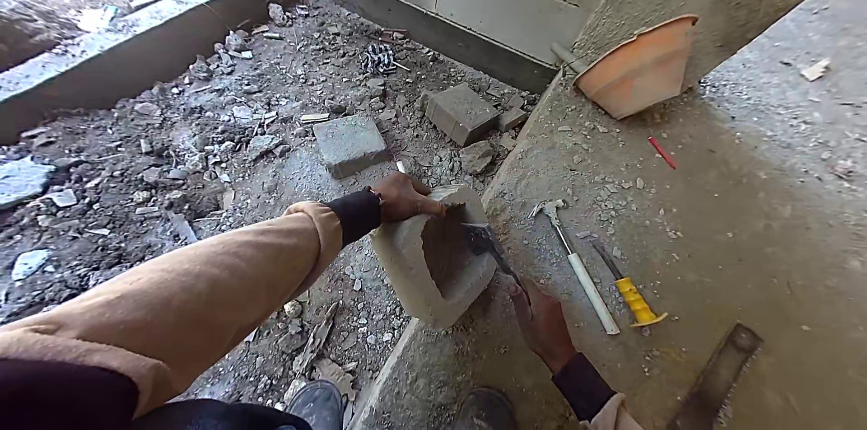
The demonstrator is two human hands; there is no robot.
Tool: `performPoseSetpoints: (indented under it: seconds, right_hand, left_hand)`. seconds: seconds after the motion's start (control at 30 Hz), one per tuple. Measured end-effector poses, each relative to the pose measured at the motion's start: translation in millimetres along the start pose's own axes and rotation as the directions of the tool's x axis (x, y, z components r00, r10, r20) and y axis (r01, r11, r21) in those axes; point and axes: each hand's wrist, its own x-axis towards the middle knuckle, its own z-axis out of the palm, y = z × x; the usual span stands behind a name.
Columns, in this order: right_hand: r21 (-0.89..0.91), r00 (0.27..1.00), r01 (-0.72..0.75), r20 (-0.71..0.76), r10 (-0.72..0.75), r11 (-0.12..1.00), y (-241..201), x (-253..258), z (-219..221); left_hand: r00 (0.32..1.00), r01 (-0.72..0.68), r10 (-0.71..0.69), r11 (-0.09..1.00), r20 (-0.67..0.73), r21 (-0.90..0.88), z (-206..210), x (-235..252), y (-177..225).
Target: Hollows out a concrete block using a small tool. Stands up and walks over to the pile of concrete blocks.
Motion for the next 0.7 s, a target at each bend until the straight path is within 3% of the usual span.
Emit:
performPoseSetpoints:
  seconds: [0.1,0.2,0.27,0.47,0.6,0.7]
  right_hand:
    - [-0.037,0.987,0.102,-0.122,-0.106,0.994,-6,1,0]
    - [-0.115,0.994,-0.023,0.107,0.035,0.993,-1,10,2]
    - [-0.079,0.982,-0.077,0.164,0.089,0.994,3,17,4]
    - [0.0,0.997,0.053,-0.06,-0.053,0.999,-8,2,7]
    - [-0.085,0.993,-0.06,0.094,0.068,0.995,3,3,9]
    - [-0.004,0.995,-0.072,0.061,0.072,0.997,-3,4,4]
  left_hand:
    - [1.0,-0.01,0.01,1.0,0.007,0.019,0,0,-2]
    - [1.0,0.0,0.0,1.0,0.007,0.008,1,0,-1]
    - [1.0,0.01,-0.01,0.999,-0.005,-0.031,1,0,0]
    - [1.0,0.027,-0.027,1.0,-0.002,0.008,1,-2,-1]
    - [1.0,0.021,-0.021,1.0,-0.011,0.008,2,-5,0]
    - [1.0,0.0,0.0,1.0,-0.018,0.021,0,-2,0]
